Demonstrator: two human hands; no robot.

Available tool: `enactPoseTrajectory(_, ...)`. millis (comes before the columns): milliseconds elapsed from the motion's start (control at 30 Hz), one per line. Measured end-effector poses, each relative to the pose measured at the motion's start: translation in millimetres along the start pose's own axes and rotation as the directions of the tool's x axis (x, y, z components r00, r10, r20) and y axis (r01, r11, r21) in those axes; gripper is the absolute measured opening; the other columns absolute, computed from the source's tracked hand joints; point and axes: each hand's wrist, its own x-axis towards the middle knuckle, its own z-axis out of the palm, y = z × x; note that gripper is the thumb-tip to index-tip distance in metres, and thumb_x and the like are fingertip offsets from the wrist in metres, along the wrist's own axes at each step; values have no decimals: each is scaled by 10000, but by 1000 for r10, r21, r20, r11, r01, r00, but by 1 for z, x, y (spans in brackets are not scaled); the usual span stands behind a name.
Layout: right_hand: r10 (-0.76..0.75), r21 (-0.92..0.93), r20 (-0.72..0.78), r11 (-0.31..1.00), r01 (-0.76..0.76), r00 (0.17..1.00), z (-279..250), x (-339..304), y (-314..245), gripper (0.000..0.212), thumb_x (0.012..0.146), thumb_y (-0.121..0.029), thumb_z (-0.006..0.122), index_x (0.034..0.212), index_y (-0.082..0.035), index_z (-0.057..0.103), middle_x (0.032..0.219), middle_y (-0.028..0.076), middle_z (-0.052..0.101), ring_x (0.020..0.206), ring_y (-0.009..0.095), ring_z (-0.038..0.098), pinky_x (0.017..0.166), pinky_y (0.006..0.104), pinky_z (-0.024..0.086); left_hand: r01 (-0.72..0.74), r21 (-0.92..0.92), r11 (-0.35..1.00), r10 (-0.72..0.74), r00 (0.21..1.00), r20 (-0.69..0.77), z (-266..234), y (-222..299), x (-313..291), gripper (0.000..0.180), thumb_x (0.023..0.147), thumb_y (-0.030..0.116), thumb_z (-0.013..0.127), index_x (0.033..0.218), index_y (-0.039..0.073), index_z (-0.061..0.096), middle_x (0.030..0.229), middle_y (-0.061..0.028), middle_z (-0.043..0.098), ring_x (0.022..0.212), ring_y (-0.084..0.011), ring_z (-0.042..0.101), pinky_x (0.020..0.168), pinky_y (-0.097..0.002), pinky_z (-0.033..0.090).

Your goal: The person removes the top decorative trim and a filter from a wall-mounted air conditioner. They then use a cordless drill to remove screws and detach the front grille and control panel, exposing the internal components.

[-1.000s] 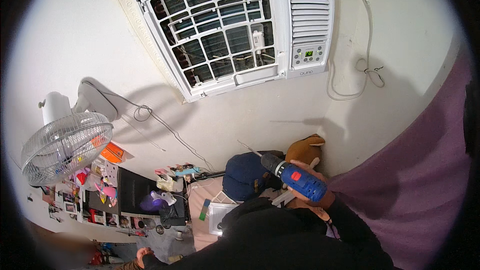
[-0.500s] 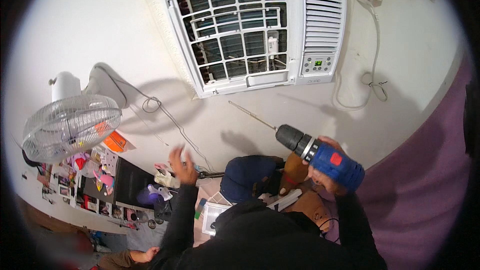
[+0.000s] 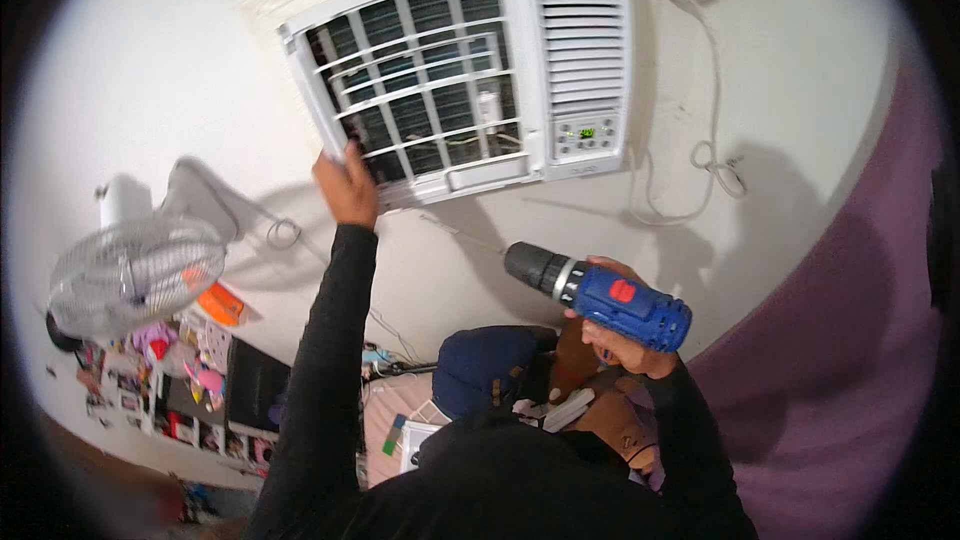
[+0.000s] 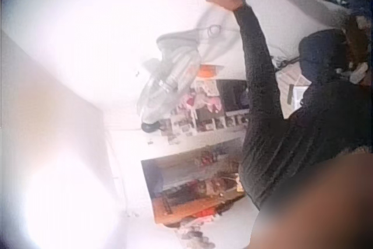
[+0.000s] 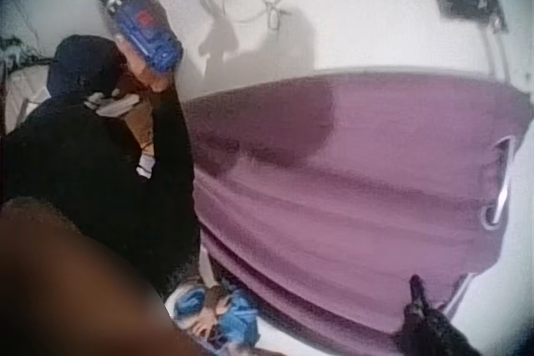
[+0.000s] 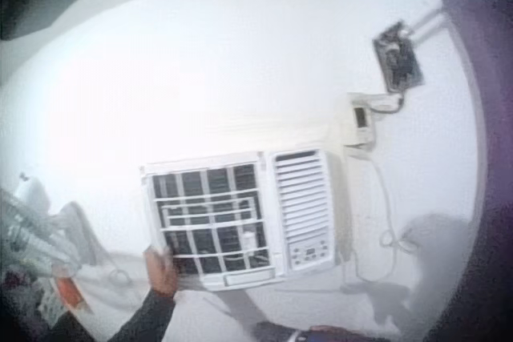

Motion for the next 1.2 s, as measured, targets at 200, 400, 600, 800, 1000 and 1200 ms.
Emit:
enactPoseTrajectory(200,-156,-164,9,974,156,988,-24,-10,42,785,854,-203,842,1530,-59,471,1466,175,594,1299,308,626,1112,429,499,345,-326,880,-281,932,229,-4,-45,-74,312,1122,276,553,1030,-22,569,897,-108,635,815,-168,596,740,-341,520)
enactPoseTrajectory(400,-166,-95,5,982,166,986,-45,-20,102,851,820,-159,884,1553,-121,453,1412,149,645,1227,305,687,1036,405,572,318,-116,941,-275,918,287,-37,-49,-44,325,1107,268,601,876,41,574,787,36,525,735,-59,445,638,-252,396)
enactPoseTrajectory(600,-198,-35,-47,980,196,979,-67,-27,133,856,801,-140,908,1535,-91,471,1312,154,676,1113,256,722,964,355,593,309,-145,940,-274,936,220,-42,-25,-23,404,1076,319,659,795,65,520,728,48,491,677,-57,416,601,-252,366)
enactPoseTrajectory(800,-190,-36,14,981,190,982,-95,-28,145,824,827,-145,885,1527,-49,462,1267,140,675,1070,207,715,933,326,589,292,142,946,-318,921,226,-47,-30,-19,499,1033,380,716,723,53,502,658,18,477,612,-75,427,541,-279,400)
enactPoseTrajectory(1000,-273,-23,-36,962,272,961,-104,-31,162,834,802,-150,909,1508,-27,483,1264,136,676,1084,223,718,944,326,587,315,222,923,-368,891,267,-51,-28,-13,518,990,388,772,720,30,514,659,1,515,605,-81,504,539,-290,504)
enactPoseTrajectory(1200,121,87,-36,989,-118,992,-109,-45,165,778,807,-137,895,1481,-21,523,1170,111,700,978,224,723,886,336,596,374,286,883,-460,813,358,-55,-16,-2,465,982,378,779,776,7,588,738,-21,599,640,-96,589,562,-289,558)
